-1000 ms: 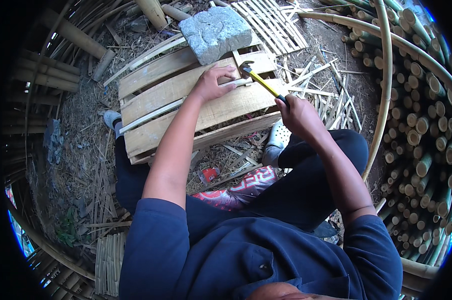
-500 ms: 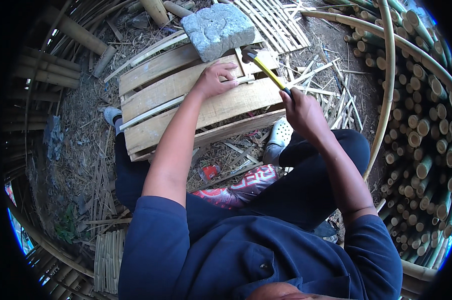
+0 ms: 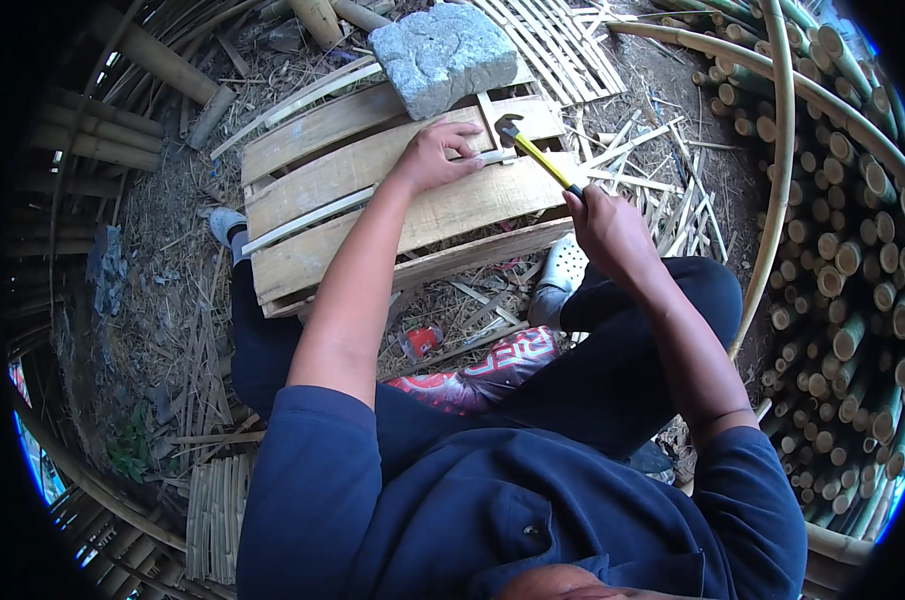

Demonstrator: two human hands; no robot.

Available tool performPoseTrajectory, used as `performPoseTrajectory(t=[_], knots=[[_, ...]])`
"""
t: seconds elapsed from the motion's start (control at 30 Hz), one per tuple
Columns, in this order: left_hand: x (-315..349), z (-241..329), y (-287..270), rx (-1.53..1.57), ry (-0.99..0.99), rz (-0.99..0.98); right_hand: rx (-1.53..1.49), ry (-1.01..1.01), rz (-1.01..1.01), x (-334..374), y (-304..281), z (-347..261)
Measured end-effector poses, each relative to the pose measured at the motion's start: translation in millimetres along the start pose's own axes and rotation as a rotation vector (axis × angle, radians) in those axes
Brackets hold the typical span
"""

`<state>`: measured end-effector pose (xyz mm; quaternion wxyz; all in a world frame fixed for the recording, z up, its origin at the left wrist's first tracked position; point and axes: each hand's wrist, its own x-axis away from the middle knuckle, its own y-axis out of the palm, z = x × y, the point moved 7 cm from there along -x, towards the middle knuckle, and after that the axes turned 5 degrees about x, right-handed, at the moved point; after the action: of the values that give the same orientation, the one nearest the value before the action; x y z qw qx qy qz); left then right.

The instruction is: The person positions wooden slats across a frame, holds them in place with a large stone, and hammers nails into the slats to secure them.

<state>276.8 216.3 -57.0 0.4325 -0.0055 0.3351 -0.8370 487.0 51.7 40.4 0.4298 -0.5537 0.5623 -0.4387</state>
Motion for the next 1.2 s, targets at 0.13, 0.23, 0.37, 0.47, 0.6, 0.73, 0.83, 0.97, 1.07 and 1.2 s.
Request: performPoseTrajectory(t=[0.13, 0.23, 0.37, 0.47, 0.6, 0.73, 0.83, 0.97, 1.07, 1.2], knots=[[2.6, -4.2, -1.7, 0.012, -0.020, 0.010, -0.004, 0.011, 0.032, 2.5, -15.8, -12.8], [0.9, -1.6, -2.2, 0.009, 0.000, 0.001, 0.007, -0.010, 0.050, 2.8, -17.3, -18.8], [0.0, 5.8, -2.6, -0.003, -0.024, 0.020, 0.031, -0.025, 0.038, 2.4, -9.6, -14.2], [2.8, -3.0, -4.3, 0.047, -0.094, -0.023, -0.014, -0.029, 0.075, 1.8, -20.5, -23.7], [-0.7, 0.1, -2.1, 0.014, -0.017, -0.016, 0.040, -0.008, -0.001, 1.4, -6.7, -14.2], [2.8, 2.0, -5.0, -0.002, -0.074, 0.051, 0.021, -0.002, -0.031, 4.4, -4.0, -14.0], [2.7, -1.0, -3.8, 0.060, -0.047, 0.013, -0.049, -0.016, 0.070, 4.4, -19.7, -22.0], [0.9, 0.3, -2.6, 0.023, -0.067, -0.012, -0.067, 0.069, 0.046, -2.5, -23.7, -16.0], [0.6, 2.3, -3.2, 0.039, -0.056, -0.019, -0.092, 0.107, 0.021, -6.6, -18.0, -3.8], [1.7, 3.5, -2.9, -0.016, -0.040, -0.016, -0.125, 0.174, -0.021, -7.4, -17.1, 2.5]])
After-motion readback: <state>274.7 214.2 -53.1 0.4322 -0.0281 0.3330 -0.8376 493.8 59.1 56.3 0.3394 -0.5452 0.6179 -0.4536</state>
